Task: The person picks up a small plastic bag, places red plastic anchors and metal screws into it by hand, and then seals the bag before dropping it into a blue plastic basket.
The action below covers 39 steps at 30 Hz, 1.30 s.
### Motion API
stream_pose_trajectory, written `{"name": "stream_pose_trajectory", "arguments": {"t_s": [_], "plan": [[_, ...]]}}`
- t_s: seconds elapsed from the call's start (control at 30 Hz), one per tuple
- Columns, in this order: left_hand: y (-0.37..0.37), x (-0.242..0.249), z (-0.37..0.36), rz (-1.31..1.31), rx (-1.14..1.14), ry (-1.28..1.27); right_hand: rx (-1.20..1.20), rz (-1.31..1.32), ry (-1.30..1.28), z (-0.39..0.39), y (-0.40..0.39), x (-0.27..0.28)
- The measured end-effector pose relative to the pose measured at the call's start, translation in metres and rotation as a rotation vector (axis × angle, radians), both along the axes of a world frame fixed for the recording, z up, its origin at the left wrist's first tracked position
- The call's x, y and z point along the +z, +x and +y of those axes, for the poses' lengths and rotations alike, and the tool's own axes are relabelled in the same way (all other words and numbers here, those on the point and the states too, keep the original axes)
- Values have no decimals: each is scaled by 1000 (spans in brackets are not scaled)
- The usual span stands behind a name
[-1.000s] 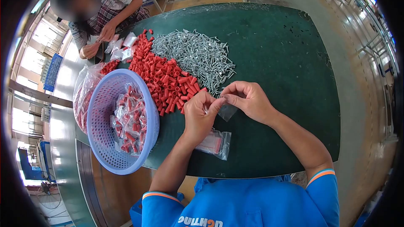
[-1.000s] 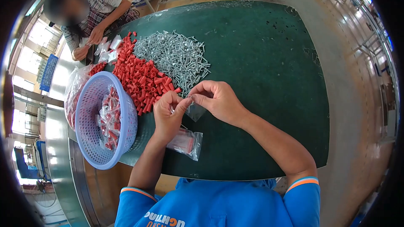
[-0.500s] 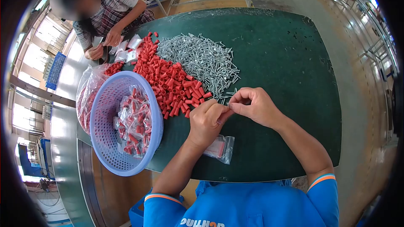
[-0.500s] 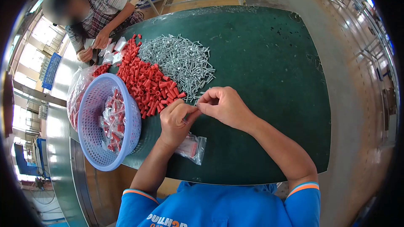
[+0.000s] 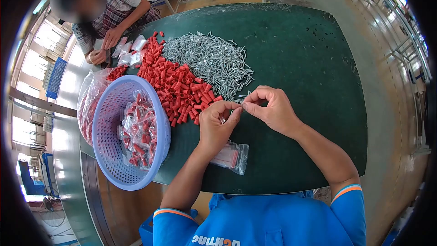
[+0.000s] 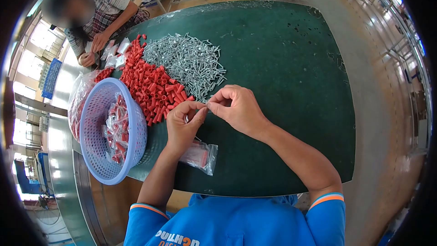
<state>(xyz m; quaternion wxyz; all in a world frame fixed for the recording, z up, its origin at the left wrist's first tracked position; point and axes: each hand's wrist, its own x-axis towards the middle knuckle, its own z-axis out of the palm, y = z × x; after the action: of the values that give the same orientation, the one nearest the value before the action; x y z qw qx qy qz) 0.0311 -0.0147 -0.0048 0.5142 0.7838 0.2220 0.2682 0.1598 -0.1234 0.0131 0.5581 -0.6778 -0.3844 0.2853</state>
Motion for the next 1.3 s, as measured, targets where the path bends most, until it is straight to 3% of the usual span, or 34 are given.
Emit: {"name": "stream_pose_trajectory", "arguments": {"t_s": [0.13, 0.2, 0.23, 0.3, 0.33, 0.4, 0.6, 0.67, 0.73, 0.9, 0.97, 1.13, 1.2, 1.3], "plan": [[0, 0, -3, -72, -13, -225, 24, -129, 18, -1, -2, -3], [1, 2, -4, -5, 101, 194, 56, -411, 2, 0, -2, -5], [1, 2, -4, -1, 101, 193, 56, -407, 1, 1, -4, -3], [3, 0, -4, -167, 132, 641, 57, -223, -97, 1, -5, 2], [1, 4, -6, -166, 131, 642, 57, -222, -96, 2, -4, 2], [-1, 15, -10, -114, 163, 486, 69, 109, -146, 2, 2, 2], [-5, 12, -1, -165, -103, 672, 44, 204, -32, -1, 6, 0], [-1, 12, -5, -175, -79, 696, 49, 229, -23, -1, 5, -1], [-3, 16, -7, -47, -29, 649, 54, 255, -17, -1, 5, -2], [-5, 11, -2, -14, -96, 421, 90, 438, -30, -2, 11, -3], [-5, 11, -2, -13, -107, 351, 76, 398, 22, 0, 10, -8], [-7, 10, 1, -94, -91, -92, 5, 488, 76, 3, 5, 3], [-8, 10, 1, -107, -122, -148, 211, 461, -57, 0, 13, -3], [-9, 14, -2, -119, -167, -238, 262, 574, -66, -1, 21, -5]]}}
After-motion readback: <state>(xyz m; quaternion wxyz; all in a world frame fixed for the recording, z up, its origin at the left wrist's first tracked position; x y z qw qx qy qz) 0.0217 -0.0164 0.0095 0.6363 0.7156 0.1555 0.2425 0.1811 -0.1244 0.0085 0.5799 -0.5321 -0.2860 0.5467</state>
